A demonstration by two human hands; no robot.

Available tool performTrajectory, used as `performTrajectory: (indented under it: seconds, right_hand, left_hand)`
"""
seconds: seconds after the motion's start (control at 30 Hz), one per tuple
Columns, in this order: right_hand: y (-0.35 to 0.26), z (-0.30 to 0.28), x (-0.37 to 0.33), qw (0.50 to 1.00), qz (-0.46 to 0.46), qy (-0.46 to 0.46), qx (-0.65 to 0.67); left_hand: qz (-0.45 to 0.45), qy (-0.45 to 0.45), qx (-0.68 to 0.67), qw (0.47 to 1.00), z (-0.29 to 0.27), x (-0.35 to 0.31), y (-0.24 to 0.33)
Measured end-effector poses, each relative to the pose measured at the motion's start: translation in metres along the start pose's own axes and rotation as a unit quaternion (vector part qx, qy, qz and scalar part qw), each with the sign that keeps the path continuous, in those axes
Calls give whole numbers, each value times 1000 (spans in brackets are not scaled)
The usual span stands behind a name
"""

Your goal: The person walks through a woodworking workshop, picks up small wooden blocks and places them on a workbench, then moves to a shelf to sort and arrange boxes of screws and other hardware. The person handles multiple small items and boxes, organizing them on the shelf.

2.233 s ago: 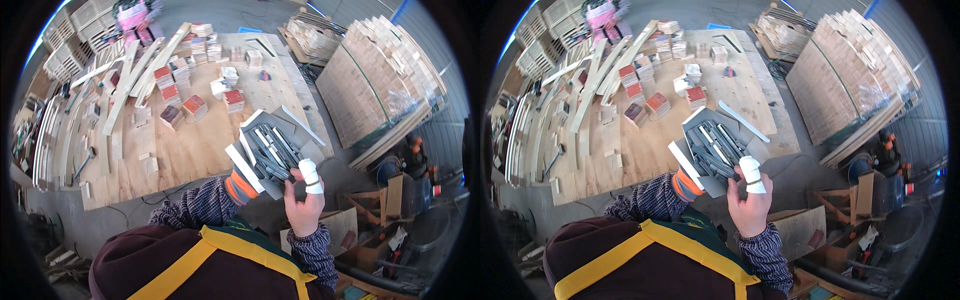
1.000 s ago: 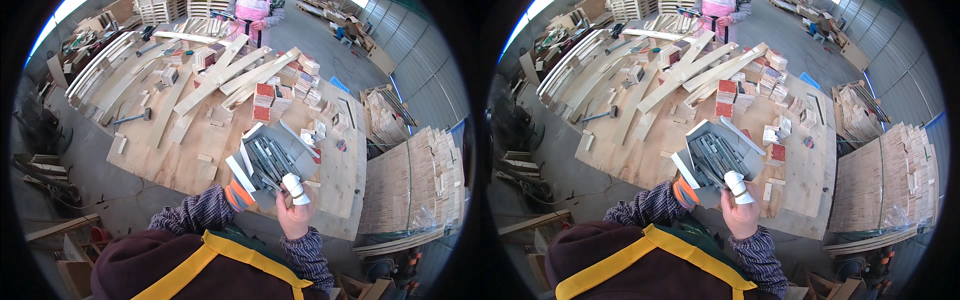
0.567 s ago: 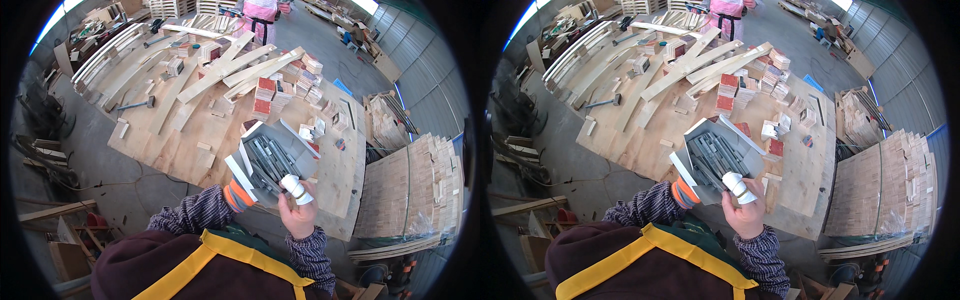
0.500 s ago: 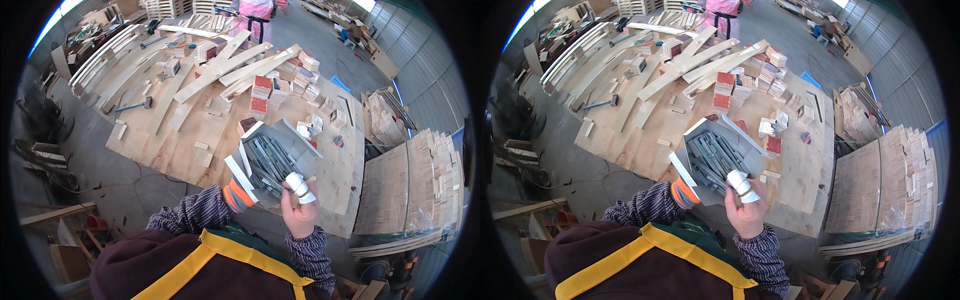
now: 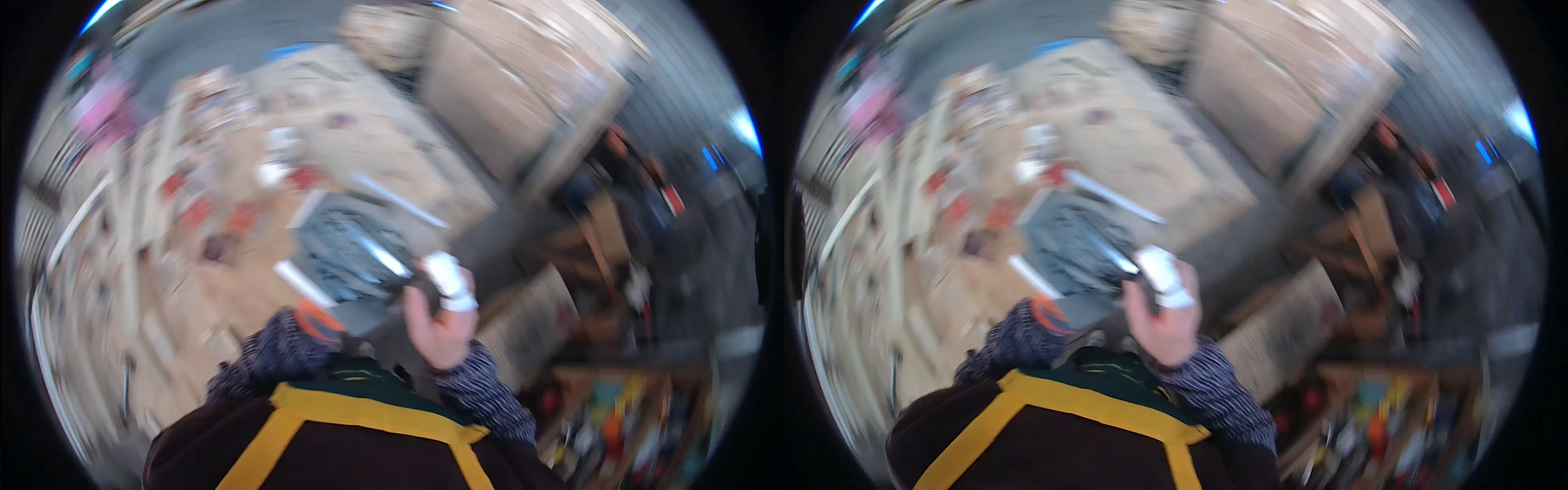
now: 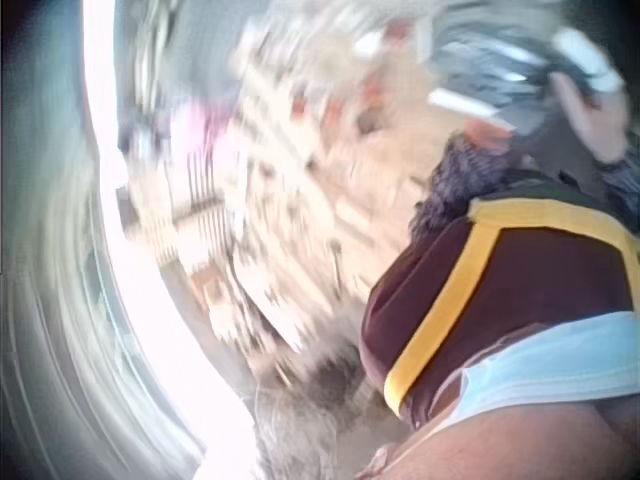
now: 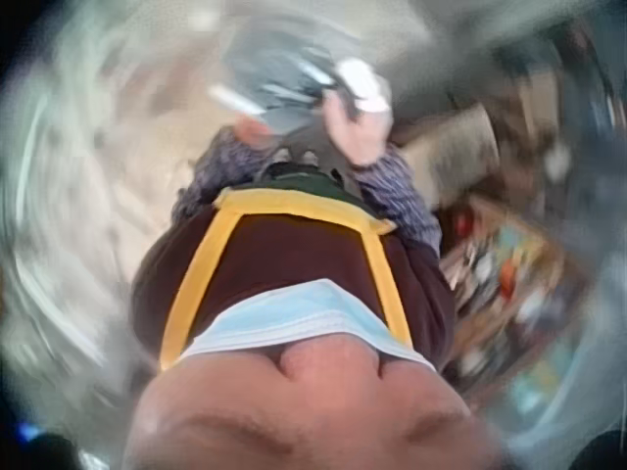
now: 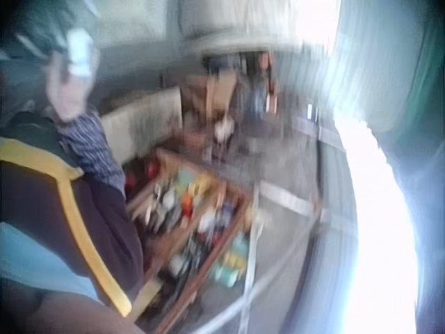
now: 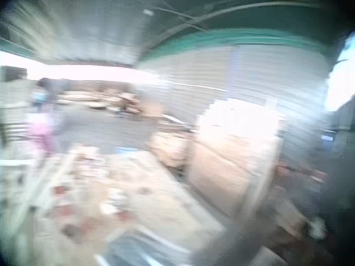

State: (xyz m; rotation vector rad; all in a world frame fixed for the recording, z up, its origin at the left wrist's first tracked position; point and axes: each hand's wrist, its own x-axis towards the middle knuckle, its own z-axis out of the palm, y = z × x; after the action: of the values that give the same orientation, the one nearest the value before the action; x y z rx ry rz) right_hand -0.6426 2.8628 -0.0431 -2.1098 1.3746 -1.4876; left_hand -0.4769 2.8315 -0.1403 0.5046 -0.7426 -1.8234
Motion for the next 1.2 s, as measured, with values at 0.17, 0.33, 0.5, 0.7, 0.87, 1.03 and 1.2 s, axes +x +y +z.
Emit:
performTrajectory:
  seconds: [0.17, 0.33, 0.5, 0.7, 0.87, 1.03, 1.2]
  right_hand:
    - [26, -38, -46, 967, 154, 202, -17]
    - [22, -26, -77, 967, 172, 188, 25]
    - [38, -67, -143, 919, 244, 297, 84]
    - [48, -121, -182, 884, 236, 395, 81]
    - [53, -169, -200, 863, 229, 450, 24]
    - [58, -202, -229, 855, 238, 462, 7]
    - [70, -222, -265, 848, 232, 477, -2]
  left_hand:
    - [-210, -172, -174, 947, -5, 50, -58]
    - [-302, -152, -232, 912, 6, 51, -77]
    - [-401, -147, -255, 868, 62, 32, -141]
    - [-429, -178, -259, 847, 116, 6, -205]
    - [-418, -241, -253, 839, 155, -8, -247]
    - [-465, -219, -264, 816, 178, -16, -276]
    - [-475, -160, -159, 851, 185, -19, -299]
